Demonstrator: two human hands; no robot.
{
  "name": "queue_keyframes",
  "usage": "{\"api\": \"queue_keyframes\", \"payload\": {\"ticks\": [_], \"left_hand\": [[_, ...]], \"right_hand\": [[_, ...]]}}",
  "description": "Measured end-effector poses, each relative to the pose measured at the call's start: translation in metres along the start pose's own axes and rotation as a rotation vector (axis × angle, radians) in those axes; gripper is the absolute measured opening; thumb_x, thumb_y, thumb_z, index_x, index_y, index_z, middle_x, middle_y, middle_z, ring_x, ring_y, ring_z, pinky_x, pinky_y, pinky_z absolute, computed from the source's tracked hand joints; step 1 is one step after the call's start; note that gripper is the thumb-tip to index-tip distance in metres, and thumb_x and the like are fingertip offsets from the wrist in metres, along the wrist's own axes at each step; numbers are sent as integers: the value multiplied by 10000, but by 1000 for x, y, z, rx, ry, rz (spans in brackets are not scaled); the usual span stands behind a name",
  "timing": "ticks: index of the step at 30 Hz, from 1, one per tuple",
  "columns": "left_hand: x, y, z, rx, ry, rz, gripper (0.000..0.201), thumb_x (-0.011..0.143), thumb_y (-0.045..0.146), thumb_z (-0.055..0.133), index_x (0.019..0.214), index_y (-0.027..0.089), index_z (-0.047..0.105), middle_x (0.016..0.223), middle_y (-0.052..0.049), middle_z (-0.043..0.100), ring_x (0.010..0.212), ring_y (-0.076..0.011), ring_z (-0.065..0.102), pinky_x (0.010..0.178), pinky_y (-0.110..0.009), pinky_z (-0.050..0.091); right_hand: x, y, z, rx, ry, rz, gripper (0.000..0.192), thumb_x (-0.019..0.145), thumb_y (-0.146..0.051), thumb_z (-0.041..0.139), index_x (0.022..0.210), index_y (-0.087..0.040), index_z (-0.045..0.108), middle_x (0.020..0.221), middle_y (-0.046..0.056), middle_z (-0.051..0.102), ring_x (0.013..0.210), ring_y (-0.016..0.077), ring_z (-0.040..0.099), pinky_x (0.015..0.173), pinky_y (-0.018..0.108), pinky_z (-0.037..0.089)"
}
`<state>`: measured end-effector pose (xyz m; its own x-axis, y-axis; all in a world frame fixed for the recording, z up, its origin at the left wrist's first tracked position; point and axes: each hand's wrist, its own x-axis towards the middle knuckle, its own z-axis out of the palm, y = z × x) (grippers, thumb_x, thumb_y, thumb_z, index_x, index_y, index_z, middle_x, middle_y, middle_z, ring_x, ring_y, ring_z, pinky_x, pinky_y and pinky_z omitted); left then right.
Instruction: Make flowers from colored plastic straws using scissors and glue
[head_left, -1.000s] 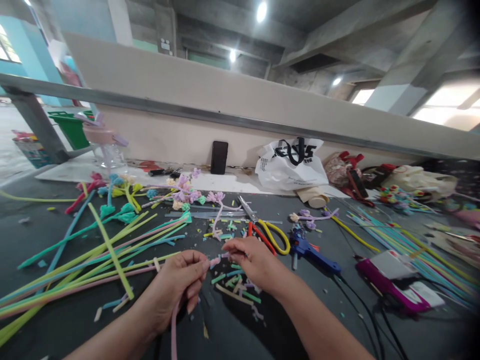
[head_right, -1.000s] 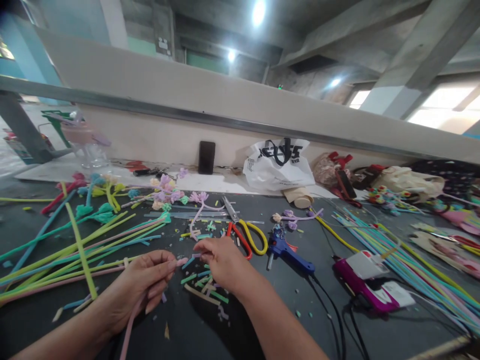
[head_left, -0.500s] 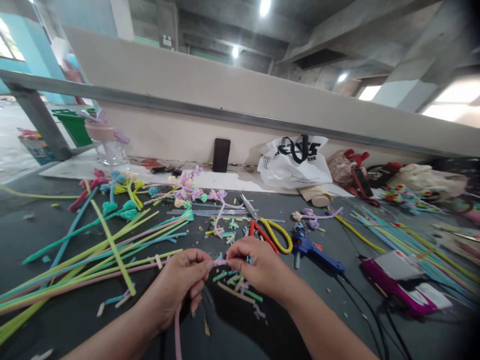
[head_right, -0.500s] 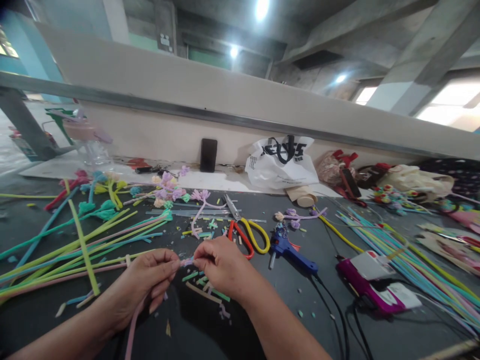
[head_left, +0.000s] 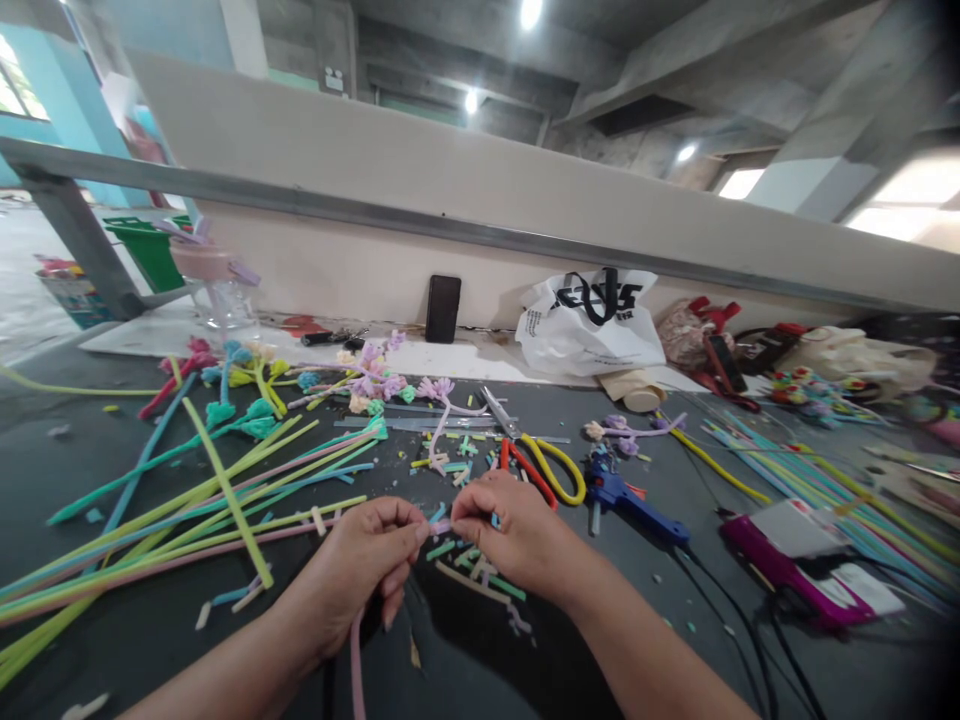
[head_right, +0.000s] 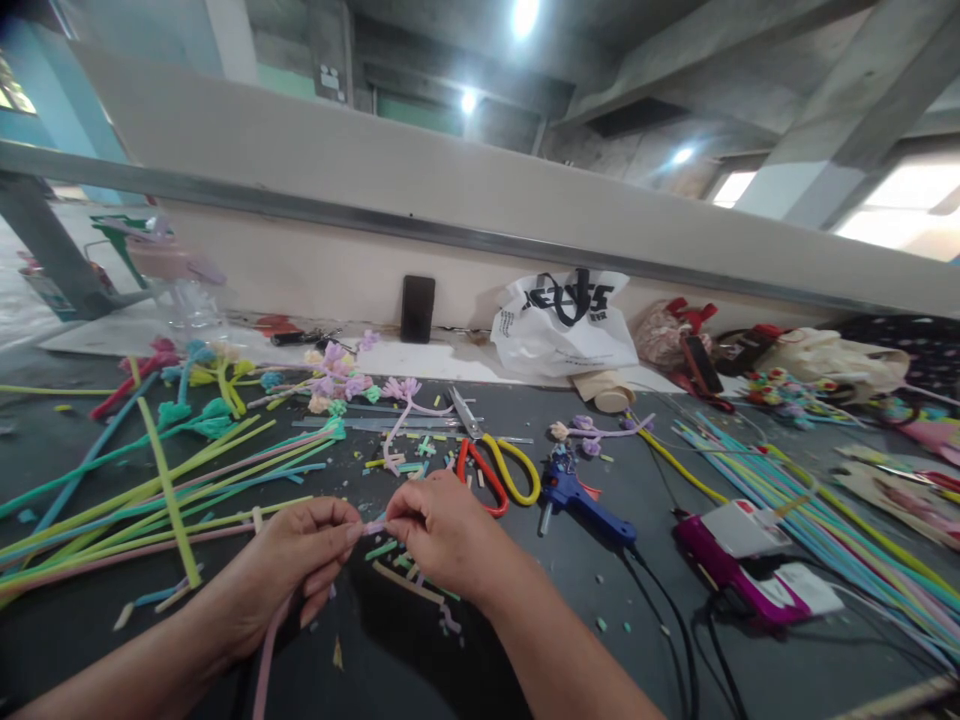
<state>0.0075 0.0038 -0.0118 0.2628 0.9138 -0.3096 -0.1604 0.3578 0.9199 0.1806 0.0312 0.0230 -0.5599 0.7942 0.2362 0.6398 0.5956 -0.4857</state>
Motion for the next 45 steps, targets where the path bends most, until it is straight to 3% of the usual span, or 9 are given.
{"api": "queue_keyframes", "payload": {"ticks": [24, 27, 31, 45], "left_hand": [[1, -2, -1, 23, -28, 16, 210, 702, 351, 601, 662, 167, 507, 389, 99, 359, 263, -36, 280, 263, -166, 307], [1, -2, -1, 29, -26, 13, 209, 701, 346, 601, 659, 168, 500, 392, 99, 362, 268, -35, 273, 263, -166, 315], [0, -2, 0, 44, -21, 14, 213, 702, 351, 597, 656, 170, 495, 370, 103, 350, 272, -36, 263, 265, -164, 322], [-1, -2, 0, 73, -33, 2, 220, 696, 364, 593, 666, 169, 495, 337, 112, 341, 260, -38, 267, 268, -162, 323]], "right_hand": [[-1, 2, 2, -13, -39, 24, 63, 739, -170, 624, 683, -189, 602, 662, -12, 600, 701, 129, 512, 642, 220, 366], [-1, 2, 2, 5, -27, 24, 33, 740, -179, 625, 765, -193, 608, 668, -16, 616, 705, 130, 526, 664, 228, 370], [-1, 3, 2, 6, -52, -6, 113, 767, -190, 597, 872, -210, 635, 684, -15, 655, 733, 139, 552, 727, 252, 369], [1, 6, 2, -13, -74, -168, 124, 768, -132, 574, 741, -208, 668, 685, -21, 686, 662, 122, 550, 731, 259, 349]]}}
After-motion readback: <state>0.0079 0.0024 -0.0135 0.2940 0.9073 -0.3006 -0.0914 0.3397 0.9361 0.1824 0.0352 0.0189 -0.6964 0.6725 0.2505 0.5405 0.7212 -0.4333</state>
